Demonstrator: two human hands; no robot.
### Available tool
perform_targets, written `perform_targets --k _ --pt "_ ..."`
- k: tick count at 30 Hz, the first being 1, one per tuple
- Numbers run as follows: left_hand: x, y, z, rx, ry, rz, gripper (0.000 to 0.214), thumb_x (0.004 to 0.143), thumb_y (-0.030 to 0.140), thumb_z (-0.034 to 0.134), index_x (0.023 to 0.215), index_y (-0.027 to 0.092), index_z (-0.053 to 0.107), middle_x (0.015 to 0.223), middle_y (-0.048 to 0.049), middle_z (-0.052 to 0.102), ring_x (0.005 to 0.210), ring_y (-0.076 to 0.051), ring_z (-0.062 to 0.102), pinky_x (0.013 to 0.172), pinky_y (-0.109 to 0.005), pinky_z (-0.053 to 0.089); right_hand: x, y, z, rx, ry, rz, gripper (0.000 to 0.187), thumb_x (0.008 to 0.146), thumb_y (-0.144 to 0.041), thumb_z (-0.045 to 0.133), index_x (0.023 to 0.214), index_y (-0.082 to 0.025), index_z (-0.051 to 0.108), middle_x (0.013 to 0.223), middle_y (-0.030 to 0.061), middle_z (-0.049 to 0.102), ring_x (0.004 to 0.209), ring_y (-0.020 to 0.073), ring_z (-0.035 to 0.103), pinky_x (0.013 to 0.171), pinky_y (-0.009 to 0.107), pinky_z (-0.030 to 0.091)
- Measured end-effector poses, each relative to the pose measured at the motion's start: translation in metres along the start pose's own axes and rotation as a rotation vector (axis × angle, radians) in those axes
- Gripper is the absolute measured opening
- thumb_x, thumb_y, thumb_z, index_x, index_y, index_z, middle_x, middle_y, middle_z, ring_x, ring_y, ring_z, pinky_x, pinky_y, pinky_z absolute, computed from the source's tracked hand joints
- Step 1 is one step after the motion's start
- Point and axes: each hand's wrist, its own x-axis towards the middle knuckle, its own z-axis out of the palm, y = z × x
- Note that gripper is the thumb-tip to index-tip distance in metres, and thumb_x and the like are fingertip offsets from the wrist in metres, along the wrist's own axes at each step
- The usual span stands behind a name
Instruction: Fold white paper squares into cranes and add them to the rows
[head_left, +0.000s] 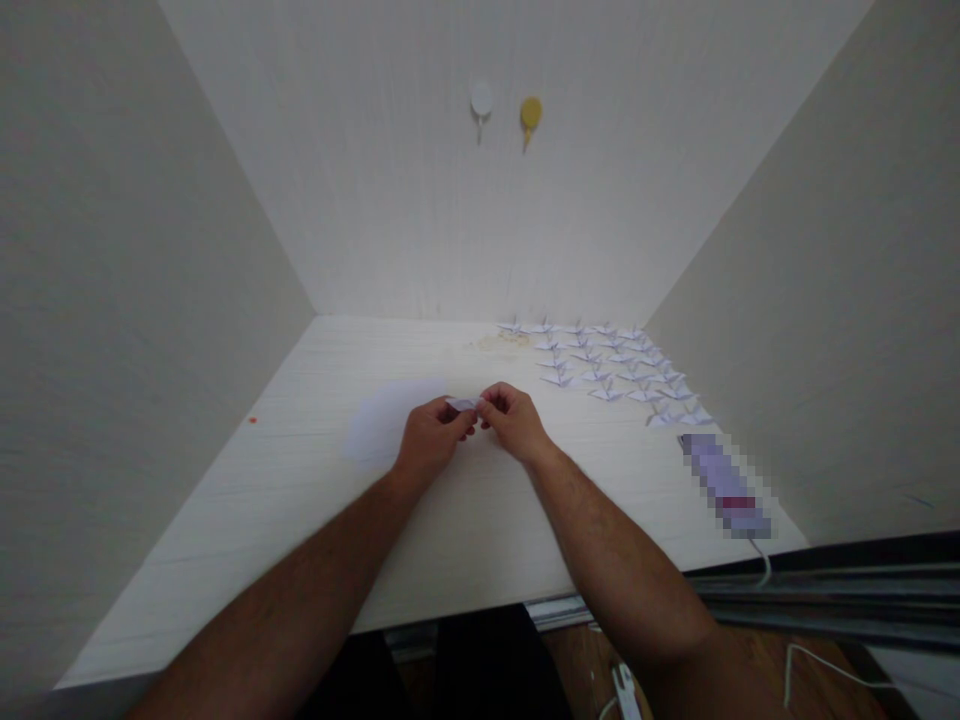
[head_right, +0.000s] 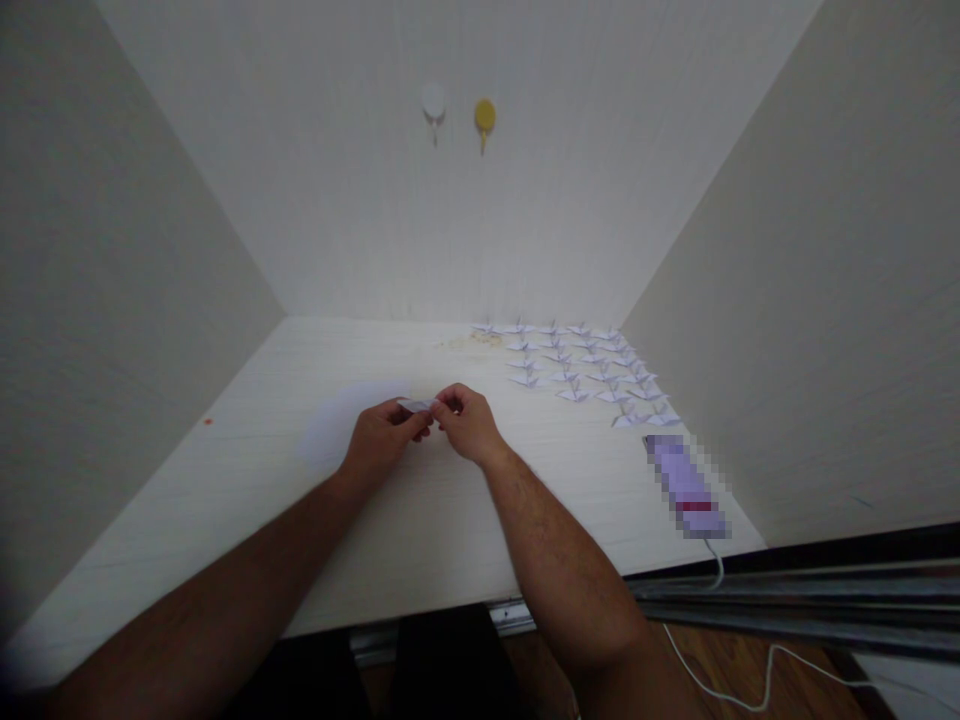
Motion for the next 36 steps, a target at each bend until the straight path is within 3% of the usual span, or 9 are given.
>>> perform_targets --k 6,15,28,36 --pt "-0.001 0.001 0.000 -0.006 0.017 0.024 0.023 0.072 0.037 0.070 0.065 0.016 0.067 0.058 -0.0021 0.066 0.054 -0.014 0.060 0.055 -0.024 0.044 -0.001 -0.001 0.001 -0.026 -0.002 -0.017 0.015 0.077 -0.034 0.059 0.077 -0.019 0.056 0.065 -0.0028 0.059 0.057 0.0107 0.055 0.056 0.025 0.043" --pt "-0.003 0.007 0.002 0.035 0.065 0.011 0.023 0.072 0.035 0.069 0.060 0.016 0.065 0.057 -0.0023 0.067 0.053 -0.014 0.060 0.055 -0.025 0.045 -0.002 -0.003 0.006 -0.135 0.132 -0.052 0.013 0.077 -0.031 0.060 0.072 -0.019 0.058 0.062 -0.0032 0.057 0.058 0.0108 0.050 0.056 0.024 0.039" --pt "-0.005 0.014 0.006 0.083 0.201 0.034 0.018 0.070 0.030 0.069 0.058 0.018 0.061 0.053 0.0015 0.061 0.049 -0.013 0.054 0.050 -0.024 0.042 -0.004 -0.006 0.007 -0.114 0.113 -0.064 0.020 0.080 -0.038 0.060 0.075 -0.019 0.061 0.066 -0.0026 0.060 0.063 0.0113 0.054 0.061 0.023 0.043" --pt "-0.003 0.009 0.006 0.038 0.163 0.029 0.024 0.068 0.035 0.071 0.056 0.018 0.060 0.051 0.0005 0.059 0.049 -0.013 0.052 0.049 -0.024 0.040 -0.004 -0.005 0.007 -0.193 0.128 -0.059 0.018 0.081 -0.037 0.058 0.073 -0.020 0.058 0.064 -0.0028 0.059 0.062 0.0119 0.052 0.059 0.024 0.040"
